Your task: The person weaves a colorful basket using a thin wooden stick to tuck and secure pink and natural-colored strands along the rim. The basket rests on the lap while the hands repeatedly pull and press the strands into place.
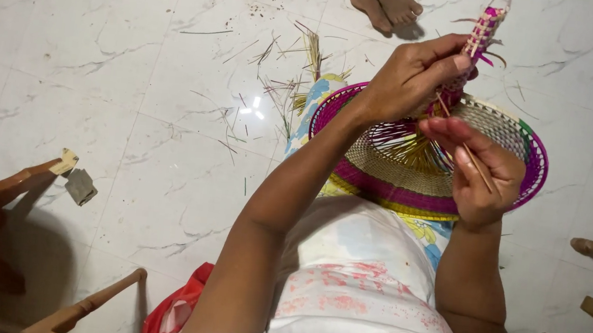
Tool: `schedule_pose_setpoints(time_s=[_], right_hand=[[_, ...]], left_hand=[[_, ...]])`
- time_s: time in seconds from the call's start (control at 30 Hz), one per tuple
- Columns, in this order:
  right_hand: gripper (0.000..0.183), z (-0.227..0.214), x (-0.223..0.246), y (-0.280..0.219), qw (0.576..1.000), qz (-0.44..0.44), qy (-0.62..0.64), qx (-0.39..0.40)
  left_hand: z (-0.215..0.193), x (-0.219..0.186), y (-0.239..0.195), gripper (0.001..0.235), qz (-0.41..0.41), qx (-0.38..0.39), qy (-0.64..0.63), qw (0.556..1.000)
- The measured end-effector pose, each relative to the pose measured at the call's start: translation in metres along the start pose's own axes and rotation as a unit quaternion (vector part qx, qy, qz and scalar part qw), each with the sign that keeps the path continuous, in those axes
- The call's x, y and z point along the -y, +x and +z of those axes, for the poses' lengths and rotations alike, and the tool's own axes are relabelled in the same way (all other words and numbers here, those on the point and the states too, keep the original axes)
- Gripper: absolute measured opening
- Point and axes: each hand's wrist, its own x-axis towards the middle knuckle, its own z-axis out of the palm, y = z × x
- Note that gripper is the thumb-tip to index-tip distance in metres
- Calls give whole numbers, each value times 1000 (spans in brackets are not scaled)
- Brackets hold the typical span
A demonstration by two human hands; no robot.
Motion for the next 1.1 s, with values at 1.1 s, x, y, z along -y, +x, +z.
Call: schedule_pose_setpoints(time_s=[1.1], right_hand=[[15, 21, -33, 34, 954, -108, -196, -198]], left_hand=[[-19, 46, -1, 60, 17, 90, -114, 989]])
